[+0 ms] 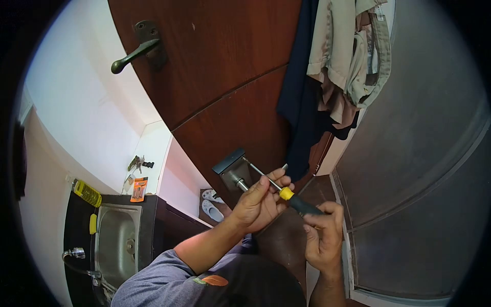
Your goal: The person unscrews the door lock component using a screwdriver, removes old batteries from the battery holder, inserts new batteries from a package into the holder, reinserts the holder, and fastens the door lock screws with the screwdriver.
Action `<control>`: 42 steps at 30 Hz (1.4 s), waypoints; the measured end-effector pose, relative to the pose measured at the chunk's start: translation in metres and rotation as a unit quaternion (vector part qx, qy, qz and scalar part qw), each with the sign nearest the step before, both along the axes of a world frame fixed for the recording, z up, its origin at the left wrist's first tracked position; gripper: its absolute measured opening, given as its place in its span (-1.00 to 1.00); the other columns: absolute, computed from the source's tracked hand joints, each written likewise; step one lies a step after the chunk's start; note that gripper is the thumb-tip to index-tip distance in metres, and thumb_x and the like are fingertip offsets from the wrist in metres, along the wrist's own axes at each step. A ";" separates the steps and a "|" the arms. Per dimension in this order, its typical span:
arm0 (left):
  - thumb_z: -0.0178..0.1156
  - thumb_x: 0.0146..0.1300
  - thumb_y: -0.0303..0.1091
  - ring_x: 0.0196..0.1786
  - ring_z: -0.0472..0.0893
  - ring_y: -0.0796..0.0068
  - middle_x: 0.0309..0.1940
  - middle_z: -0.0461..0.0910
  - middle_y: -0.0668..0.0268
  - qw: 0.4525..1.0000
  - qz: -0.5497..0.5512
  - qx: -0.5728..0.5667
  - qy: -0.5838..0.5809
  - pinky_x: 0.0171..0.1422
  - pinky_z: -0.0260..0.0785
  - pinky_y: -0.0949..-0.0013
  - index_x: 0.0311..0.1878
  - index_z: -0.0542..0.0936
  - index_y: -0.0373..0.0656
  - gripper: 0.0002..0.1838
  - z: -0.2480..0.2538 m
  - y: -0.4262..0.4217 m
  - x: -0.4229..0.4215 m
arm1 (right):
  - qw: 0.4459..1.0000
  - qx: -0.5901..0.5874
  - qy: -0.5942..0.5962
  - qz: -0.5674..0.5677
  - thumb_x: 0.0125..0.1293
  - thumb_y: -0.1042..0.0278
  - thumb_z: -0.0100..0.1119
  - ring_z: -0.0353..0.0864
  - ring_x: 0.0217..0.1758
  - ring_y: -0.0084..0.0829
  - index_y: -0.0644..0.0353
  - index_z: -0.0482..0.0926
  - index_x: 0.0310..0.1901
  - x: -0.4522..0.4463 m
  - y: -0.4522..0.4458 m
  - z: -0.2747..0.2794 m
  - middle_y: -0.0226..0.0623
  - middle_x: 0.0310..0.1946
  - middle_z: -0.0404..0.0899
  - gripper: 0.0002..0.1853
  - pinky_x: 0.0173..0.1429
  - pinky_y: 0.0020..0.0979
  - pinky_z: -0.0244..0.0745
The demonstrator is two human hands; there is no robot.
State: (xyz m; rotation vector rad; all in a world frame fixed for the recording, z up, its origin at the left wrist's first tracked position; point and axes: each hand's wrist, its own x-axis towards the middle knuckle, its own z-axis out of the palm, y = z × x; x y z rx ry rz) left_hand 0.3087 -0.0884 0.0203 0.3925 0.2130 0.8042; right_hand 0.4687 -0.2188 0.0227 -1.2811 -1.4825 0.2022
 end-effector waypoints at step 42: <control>-0.04 0.50 -0.18 0.42 0.37 0.31 0.25 0.53 0.35 0.984 0.031 -0.008 -0.178 0.52 0.15 -0.02 -0.15 0.60 -0.05 -0.74 0.005 0.033 -0.013 | 0.998 0.055 0.036 0.002 0.32 0.40 0.09 0.45 0.02 -0.49 0.28 0.29 0.20 -0.009 0.005 0.004 -0.14 0.06 0.35 -0.56 -0.06 -0.56 0.46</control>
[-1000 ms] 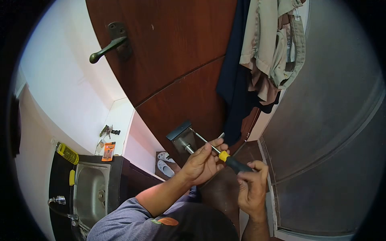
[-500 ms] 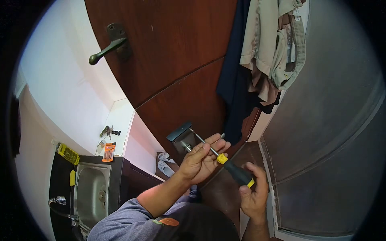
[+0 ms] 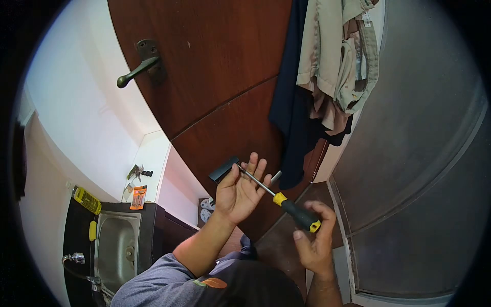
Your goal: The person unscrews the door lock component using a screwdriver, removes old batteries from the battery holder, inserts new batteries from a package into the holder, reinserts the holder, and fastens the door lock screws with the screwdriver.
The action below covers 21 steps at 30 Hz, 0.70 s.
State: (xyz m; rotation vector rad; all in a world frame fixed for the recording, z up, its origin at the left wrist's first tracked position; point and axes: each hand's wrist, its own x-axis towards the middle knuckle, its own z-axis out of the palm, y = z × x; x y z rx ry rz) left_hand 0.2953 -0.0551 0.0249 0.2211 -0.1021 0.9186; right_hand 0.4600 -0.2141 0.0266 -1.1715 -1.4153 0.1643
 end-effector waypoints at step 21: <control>-0.08 0.53 -0.22 0.23 0.56 0.39 0.19 0.58 0.39 0.999 -0.042 0.002 0.022 0.36 0.37 0.12 0.02 0.59 0.04 -0.76 0.006 -0.008 -0.005 | 0.944 0.071 0.307 -0.093 0.53 0.08 -0.04 0.48 -0.47 -0.58 0.27 0.42 0.13 0.038 -0.019 -0.007 -0.23 -0.28 0.54 -0.60 -0.39 -0.55 0.46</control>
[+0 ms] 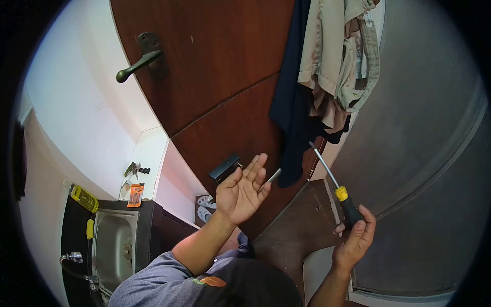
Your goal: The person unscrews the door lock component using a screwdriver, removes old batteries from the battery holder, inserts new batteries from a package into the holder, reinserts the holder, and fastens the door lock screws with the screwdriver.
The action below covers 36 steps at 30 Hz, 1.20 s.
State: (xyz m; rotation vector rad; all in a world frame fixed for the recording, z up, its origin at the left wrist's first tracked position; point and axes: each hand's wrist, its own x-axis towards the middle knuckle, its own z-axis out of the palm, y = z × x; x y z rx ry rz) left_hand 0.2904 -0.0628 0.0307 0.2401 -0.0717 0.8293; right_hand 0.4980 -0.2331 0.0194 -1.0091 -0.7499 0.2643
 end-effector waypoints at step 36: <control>0.15 0.25 -0.45 -0.18 0.69 0.10 -0.24 0.68 0.09 0.376 0.269 0.507 0.727 -0.04 0.55 0.18 -0.15 0.63 -0.17 -0.86 -0.081 -0.060 -0.197 | 0.992 -0.092 0.034 0.083 0.46 0.06 0.07 0.49 -0.24 -0.55 0.16 0.43 0.17 0.025 -0.051 -0.066 -0.31 -0.16 0.52 -0.59 -0.35 -0.55 0.36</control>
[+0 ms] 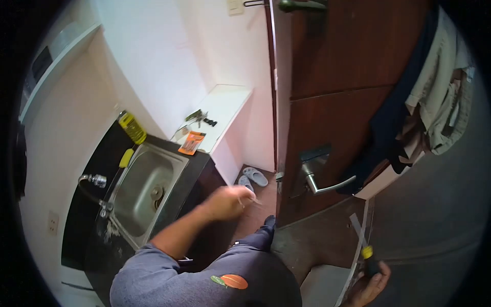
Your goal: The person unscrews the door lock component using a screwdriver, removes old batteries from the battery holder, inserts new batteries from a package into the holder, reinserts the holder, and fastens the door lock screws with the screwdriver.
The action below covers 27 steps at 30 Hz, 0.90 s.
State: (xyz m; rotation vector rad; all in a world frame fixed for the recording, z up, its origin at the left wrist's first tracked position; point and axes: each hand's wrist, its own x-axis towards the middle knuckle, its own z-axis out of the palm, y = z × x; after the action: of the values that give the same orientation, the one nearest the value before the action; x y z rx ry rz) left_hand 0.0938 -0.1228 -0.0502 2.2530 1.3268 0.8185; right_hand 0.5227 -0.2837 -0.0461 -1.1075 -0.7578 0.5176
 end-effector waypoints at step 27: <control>0.00 0.17 -0.62 0.34 0.28 -0.15 0.23 0.32 -0.13 0.968 0.247 0.041 -0.035 0.49 0.07 0.06 0.47 0.14 -0.24 -0.27 0.018 0.033 -0.191 | 0.931 0.019 -0.355 -0.078 0.11 0.46 0.28 0.37 0.18 -0.17 0.38 0.24 0.27 -0.227 0.174 0.089 -0.03 0.16 0.28 -0.32 0.32 -0.24 0.29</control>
State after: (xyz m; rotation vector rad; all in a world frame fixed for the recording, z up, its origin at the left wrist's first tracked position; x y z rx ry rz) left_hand -0.0968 -0.0899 -0.0322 1.9479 1.8838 1.1215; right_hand 0.2954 -0.1102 0.0427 -1.3180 -1.2839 -0.0571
